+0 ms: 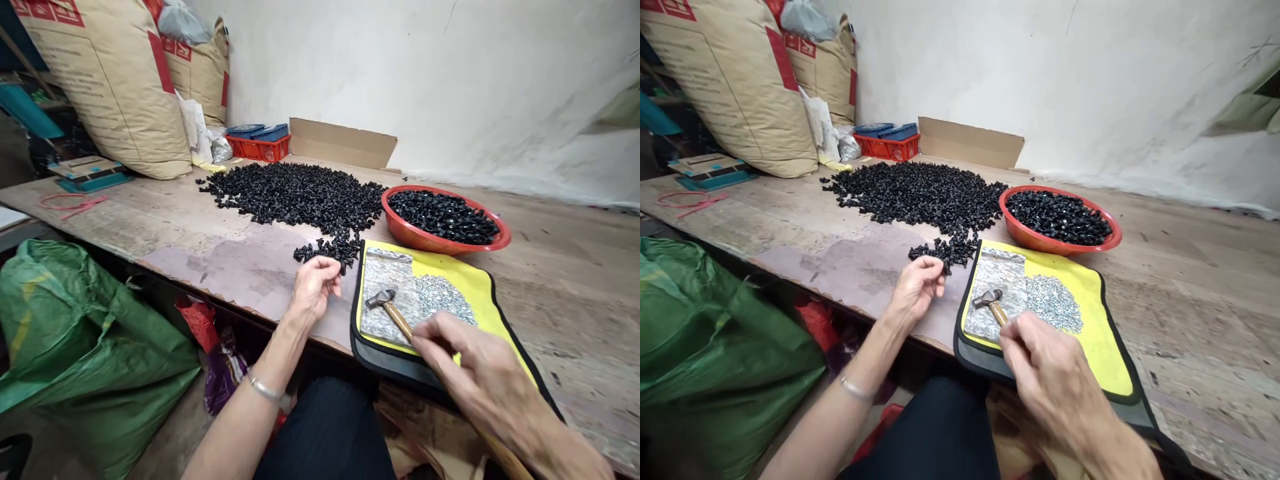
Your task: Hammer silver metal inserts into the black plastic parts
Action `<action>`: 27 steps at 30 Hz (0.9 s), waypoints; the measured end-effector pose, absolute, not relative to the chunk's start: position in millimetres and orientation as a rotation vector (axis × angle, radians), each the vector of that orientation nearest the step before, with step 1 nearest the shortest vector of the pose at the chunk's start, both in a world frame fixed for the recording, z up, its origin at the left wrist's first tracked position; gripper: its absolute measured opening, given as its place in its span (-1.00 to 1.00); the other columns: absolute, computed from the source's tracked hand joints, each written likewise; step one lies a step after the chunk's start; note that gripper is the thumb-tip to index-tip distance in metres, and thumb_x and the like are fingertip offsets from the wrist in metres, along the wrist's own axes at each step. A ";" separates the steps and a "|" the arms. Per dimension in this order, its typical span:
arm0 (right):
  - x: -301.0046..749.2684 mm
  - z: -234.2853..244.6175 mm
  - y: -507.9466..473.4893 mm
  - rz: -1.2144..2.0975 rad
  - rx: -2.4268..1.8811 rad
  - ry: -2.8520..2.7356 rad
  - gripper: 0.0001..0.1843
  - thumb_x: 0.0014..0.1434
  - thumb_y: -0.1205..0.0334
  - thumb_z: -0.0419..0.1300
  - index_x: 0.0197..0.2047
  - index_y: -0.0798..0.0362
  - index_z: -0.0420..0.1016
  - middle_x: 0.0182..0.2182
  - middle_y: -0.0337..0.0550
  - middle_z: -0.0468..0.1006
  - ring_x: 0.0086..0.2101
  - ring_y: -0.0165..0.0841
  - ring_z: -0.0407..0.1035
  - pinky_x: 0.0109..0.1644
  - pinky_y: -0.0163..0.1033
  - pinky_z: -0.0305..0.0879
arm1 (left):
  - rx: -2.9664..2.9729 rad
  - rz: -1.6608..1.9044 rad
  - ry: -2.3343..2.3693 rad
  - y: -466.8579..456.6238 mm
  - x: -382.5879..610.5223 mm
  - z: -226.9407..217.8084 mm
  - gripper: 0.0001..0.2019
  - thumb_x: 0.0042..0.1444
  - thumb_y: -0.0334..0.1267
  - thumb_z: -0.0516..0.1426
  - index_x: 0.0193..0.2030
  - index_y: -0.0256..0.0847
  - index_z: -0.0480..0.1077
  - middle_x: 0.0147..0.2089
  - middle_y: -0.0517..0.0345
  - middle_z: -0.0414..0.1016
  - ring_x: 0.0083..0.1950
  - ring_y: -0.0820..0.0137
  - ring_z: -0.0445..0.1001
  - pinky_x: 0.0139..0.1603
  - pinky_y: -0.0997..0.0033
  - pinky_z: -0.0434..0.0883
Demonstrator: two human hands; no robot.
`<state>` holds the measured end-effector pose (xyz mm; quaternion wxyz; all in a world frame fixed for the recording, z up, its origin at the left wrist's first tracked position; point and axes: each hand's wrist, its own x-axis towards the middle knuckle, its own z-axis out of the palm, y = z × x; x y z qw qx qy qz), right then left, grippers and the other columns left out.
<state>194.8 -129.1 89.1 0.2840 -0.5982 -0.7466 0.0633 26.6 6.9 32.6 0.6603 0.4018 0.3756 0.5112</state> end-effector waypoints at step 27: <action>114.2 34.7 -146.0 0.570 -1.549 -1.168 -0.85 0.13 0.18 0.14 -0.27 0.04 0.45 -0.41 -0.25 0.48 -0.52 -0.48 0.33 -0.42 -0.33 0.31 | 0.202 1.021 0.625 -109.8 12.7 19.5 -0.90 -0.09 -0.48 0.20 -0.48 -0.35 0.32 -0.58 0.15 0.40 -0.62 0.56 0.32 -0.66 0.61 0.36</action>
